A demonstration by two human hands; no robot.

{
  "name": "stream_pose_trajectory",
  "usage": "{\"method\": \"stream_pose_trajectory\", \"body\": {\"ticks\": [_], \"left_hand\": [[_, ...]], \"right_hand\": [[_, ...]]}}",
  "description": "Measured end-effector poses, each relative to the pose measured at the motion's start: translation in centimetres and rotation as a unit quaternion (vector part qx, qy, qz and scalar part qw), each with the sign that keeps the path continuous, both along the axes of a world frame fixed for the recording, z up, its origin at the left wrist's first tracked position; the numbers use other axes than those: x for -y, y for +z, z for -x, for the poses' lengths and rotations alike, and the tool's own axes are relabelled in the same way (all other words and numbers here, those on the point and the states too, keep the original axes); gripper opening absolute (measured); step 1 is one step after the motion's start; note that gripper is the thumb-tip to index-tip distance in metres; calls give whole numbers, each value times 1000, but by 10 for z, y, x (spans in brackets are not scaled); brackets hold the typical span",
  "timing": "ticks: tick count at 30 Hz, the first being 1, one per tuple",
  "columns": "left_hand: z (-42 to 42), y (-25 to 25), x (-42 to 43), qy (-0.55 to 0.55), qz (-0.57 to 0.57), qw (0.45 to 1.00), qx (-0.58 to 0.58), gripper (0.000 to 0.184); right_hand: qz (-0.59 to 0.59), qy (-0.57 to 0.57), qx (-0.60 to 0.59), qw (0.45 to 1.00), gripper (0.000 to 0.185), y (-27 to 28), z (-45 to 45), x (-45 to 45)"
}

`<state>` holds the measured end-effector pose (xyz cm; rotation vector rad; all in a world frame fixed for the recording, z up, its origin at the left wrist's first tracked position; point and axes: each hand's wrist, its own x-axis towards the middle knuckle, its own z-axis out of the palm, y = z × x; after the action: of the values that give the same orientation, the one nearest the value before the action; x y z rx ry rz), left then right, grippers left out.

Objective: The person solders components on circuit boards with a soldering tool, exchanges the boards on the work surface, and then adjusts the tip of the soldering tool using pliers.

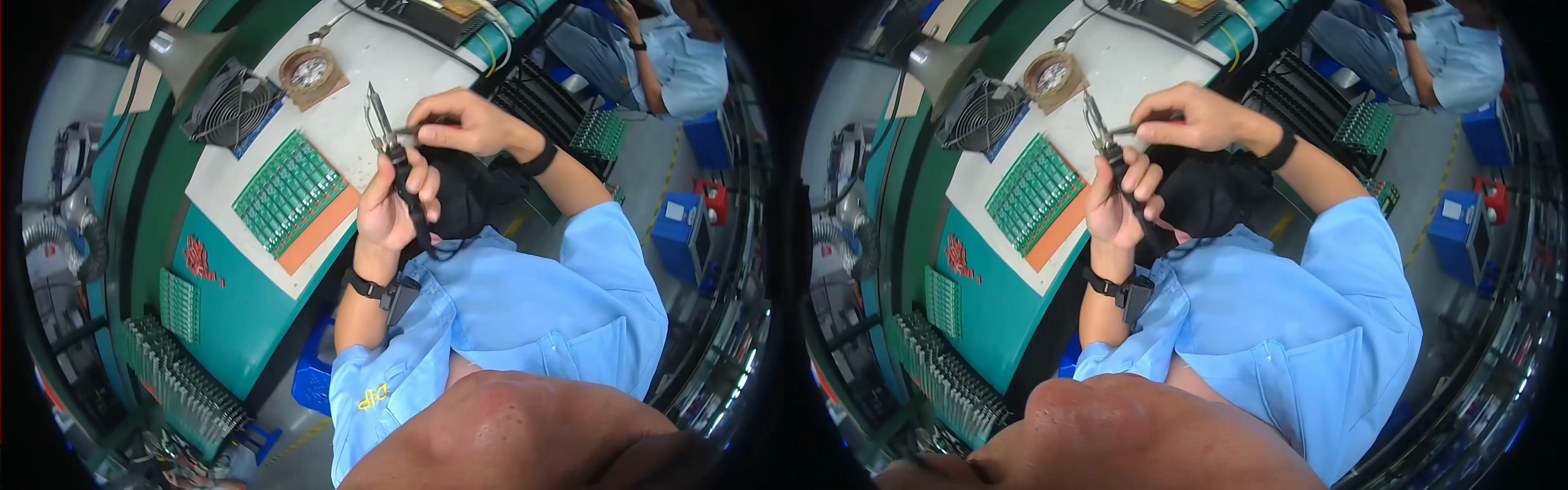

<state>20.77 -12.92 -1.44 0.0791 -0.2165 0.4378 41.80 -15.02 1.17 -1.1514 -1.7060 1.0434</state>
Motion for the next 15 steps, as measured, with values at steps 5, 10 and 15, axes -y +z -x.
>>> {"method": "stream_pose_trajectory", "body": {"ticks": [5, 10, 15], "left_hand": [[8, 10, -8, 233, -205, 847, -431, 28], [-1, 3, 2, 324, -307, 757, -477, 22], [0, 1, 5, 340, -433, 627, -552, 21]], "right_hand": [[-82, -90, 172, 978, 21, 39, 1, 9], [-104, -87, 264, 955, 21, 54, 10, 15], [-84, -83, 282, 952, 21, 57, 16, 14]]}}
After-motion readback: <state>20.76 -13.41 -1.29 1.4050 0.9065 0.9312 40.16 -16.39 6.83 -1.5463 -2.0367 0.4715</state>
